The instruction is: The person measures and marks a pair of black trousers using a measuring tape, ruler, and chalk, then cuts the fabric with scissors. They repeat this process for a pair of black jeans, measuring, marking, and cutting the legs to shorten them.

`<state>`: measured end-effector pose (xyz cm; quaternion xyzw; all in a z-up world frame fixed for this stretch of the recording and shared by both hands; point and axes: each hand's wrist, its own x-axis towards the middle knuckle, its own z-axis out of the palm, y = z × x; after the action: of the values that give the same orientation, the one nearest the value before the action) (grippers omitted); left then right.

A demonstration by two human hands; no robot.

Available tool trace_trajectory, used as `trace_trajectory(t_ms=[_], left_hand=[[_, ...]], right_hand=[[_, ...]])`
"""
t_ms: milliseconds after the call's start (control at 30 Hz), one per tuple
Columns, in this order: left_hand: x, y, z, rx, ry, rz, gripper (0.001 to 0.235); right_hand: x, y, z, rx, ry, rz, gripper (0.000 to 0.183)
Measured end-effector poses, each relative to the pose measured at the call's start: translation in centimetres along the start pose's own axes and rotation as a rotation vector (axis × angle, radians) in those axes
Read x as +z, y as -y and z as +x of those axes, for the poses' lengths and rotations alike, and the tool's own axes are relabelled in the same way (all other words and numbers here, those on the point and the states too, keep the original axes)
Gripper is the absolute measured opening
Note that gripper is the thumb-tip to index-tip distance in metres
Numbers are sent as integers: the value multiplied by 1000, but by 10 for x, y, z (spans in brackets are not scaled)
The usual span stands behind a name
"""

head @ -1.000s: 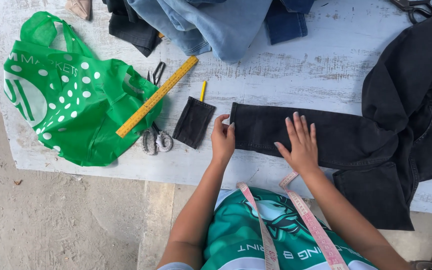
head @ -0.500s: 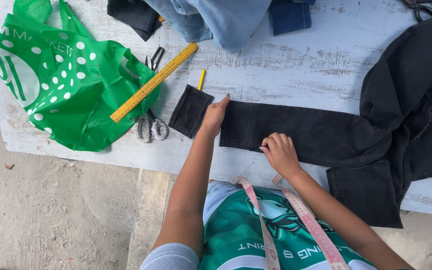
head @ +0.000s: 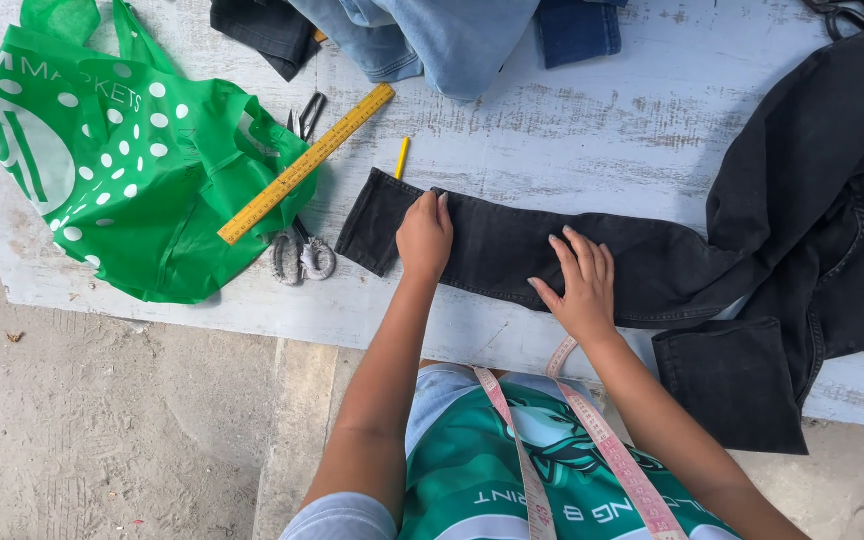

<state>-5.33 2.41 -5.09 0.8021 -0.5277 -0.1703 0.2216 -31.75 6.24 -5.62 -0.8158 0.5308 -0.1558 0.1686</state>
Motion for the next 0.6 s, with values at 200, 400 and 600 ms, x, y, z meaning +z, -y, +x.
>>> trace_trajectory(t_ms=[200,400,600], left_hand=[[50,38,3,226,-423,394,9],[39,33,3,145,-385,307,19],[-3,-13,5,567,-204,194,32]], right_hand=[[-19,-12,-15,176,44,-123,95],[-13,-22,-18,225,33,-71,93],[-18,-59,18,111,-250,-32,38]])
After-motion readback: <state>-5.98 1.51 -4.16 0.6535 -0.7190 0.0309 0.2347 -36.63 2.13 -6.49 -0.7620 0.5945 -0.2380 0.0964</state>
